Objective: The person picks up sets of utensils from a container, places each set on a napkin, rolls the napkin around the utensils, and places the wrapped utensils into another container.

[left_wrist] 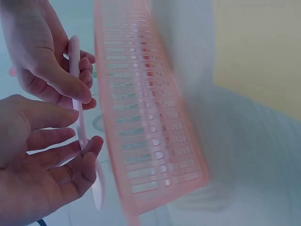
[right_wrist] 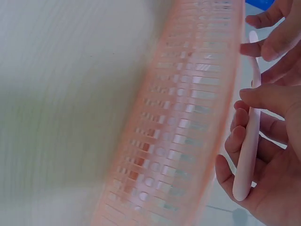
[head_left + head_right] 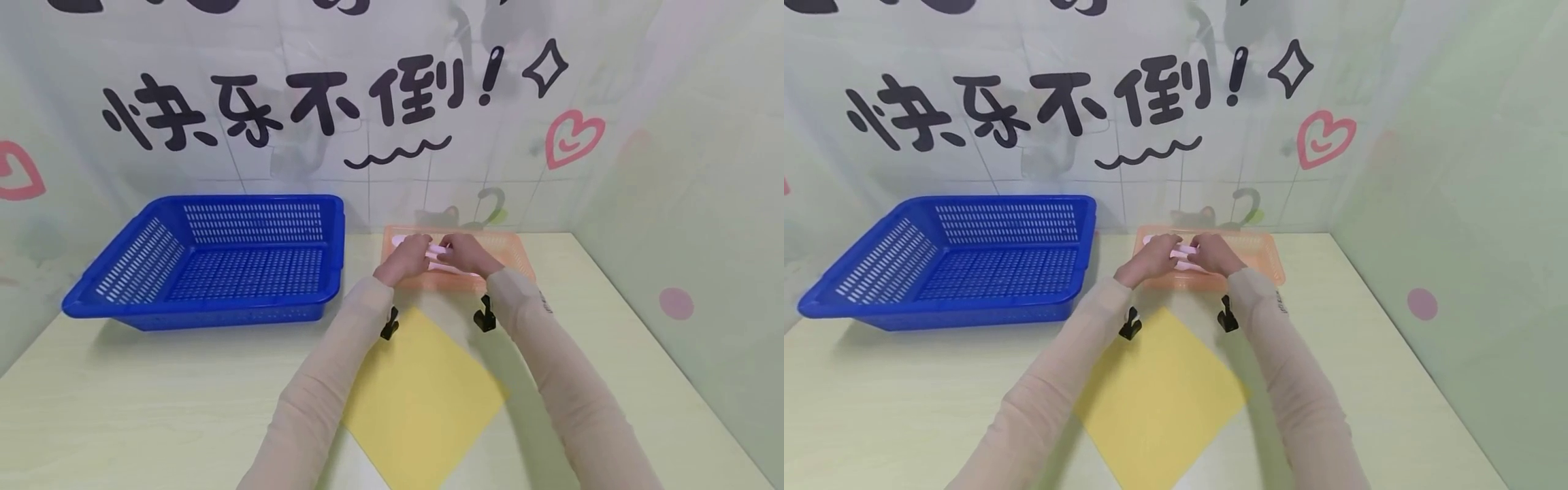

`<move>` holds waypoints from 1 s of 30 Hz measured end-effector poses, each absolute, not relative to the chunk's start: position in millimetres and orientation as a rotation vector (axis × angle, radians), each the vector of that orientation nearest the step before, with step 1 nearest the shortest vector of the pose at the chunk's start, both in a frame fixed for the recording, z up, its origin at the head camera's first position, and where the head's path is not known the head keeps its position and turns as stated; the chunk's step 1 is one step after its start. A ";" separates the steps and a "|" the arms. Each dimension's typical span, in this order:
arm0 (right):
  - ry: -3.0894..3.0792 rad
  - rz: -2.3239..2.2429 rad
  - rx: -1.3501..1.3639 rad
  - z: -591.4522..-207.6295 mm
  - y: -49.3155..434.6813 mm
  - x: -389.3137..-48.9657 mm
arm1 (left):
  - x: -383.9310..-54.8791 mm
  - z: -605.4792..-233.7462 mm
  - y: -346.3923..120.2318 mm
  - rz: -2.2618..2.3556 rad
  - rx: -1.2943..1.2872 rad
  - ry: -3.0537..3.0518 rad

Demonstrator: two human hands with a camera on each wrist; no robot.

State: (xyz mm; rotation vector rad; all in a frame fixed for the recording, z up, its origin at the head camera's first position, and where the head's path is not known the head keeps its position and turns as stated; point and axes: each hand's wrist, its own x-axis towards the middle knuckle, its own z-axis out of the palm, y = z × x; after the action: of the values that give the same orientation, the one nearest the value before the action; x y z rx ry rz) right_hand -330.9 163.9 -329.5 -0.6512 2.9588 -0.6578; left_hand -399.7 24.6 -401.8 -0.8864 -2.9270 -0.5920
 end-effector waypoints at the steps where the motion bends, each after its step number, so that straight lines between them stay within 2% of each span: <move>1: 2.966 -0.665 -0.664 -327.6 164.3 -328.8 | -395.6 -397.2 23.9 -0.580 -0.881 -2.912; 6: 2.998 -0.707 -0.734 -318.3 166.9 -317.1 | -329.0 -328.2 18.3 -0.495 -0.811 -2.954; 10: 3.007 -0.766 -0.776 -310.4 170.2 -306.5 | -300.5 -303.5 14.0 -0.474 -0.836 -2.888; 22: 3.019 -0.870 -0.938 -287.8 176.8 -262.6 | -274.4 -289.3 2.8 -0.386 -0.970 -2.674; 30: 3.014 -0.921 -1.012 -299.4 174.6 -229.7 | -247.1 -293.5 -13.9 -0.369 -1.131 -2.506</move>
State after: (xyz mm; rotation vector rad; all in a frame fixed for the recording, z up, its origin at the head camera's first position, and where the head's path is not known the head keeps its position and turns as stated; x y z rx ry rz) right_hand -229.7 174.6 -299.4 -1.0124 3.0143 -0.9214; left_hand -247.1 -13.9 -293.5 -1.1311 -2.5061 -0.3692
